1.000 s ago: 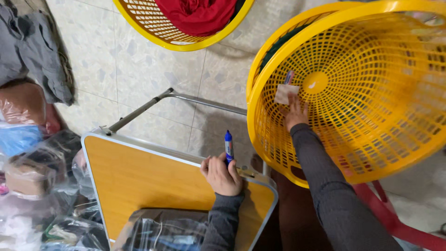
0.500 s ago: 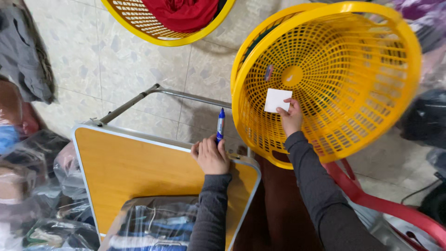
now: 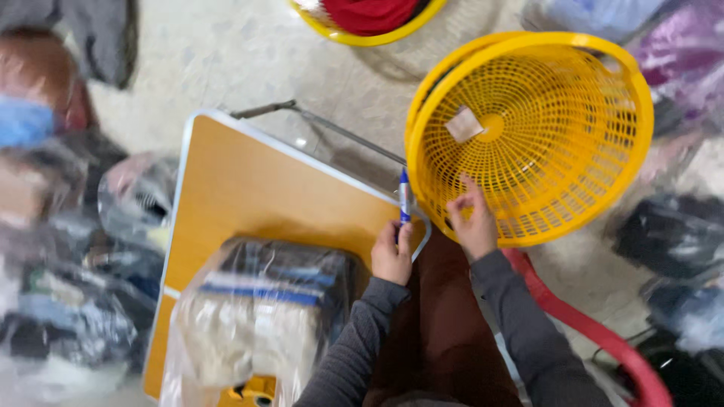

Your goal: The person places folded clothes into a clear plastic bag on a table, smooths the contents, seals the bag, and secures it with a tape dispenser. The person then writes on the sealed bag with a marker.

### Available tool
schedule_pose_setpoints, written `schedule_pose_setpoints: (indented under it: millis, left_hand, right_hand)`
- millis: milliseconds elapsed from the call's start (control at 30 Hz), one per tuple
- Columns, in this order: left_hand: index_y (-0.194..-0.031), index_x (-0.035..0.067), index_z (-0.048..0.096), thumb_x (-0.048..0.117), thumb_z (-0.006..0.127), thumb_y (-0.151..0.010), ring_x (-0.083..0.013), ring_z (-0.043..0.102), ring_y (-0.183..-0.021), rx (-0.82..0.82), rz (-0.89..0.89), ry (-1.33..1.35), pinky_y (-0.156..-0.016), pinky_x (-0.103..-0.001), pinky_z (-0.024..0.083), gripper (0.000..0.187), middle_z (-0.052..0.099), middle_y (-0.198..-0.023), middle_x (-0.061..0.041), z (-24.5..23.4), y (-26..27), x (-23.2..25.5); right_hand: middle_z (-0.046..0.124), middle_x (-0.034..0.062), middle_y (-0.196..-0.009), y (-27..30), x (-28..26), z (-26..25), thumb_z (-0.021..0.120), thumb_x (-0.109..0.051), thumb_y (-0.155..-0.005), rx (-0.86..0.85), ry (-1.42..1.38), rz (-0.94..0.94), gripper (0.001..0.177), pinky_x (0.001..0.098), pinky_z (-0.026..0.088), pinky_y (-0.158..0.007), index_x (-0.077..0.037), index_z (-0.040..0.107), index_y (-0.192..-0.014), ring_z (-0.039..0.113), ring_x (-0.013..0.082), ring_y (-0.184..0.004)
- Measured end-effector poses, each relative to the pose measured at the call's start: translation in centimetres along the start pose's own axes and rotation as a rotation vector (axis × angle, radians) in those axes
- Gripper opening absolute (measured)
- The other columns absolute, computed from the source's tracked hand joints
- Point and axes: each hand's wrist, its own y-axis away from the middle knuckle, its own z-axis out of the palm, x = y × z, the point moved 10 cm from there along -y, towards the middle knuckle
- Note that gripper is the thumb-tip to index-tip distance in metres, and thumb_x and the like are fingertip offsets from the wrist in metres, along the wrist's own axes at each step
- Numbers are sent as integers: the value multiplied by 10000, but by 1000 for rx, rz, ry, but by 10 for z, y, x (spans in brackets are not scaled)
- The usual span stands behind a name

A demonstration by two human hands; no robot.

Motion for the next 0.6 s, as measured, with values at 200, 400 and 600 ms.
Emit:
schedule_pose_setpoints:
  millis: [200,400,600]
  left_hand:
    - [-949,63,691,365,653,-976,-396,677,-747,80,60,31,-663,-472,532,306,685,-803,-193,-73,68,65]
    - [-850,52,646,388,686,-963,-385,663,-726,136,120,102,-648,-476,506,356,667,-764,-180,-165,125,108]
    - [-1014,61,691,315,683,-956,-368,662,-852,284,275,180,-763,-463,512,261,692,-899,-175,-258,193,116]
  right_hand:
    - [638,93,-907,86,-249,4,706,-40,-814,-211,413,-665,576,443,495,-910,-184,653,-1368,639,310,-893]
    - [651,74,-931,122,-363,8,707,-54,-827,-273,375,-962,450,499,468,-971,-151,666,-1264,639,298,-895]
    - [695,85,-1027,147,-426,37,659,16,-866,-270,427,-1004,298,476,462,-1009,-131,630,-1123,637,349,-994]
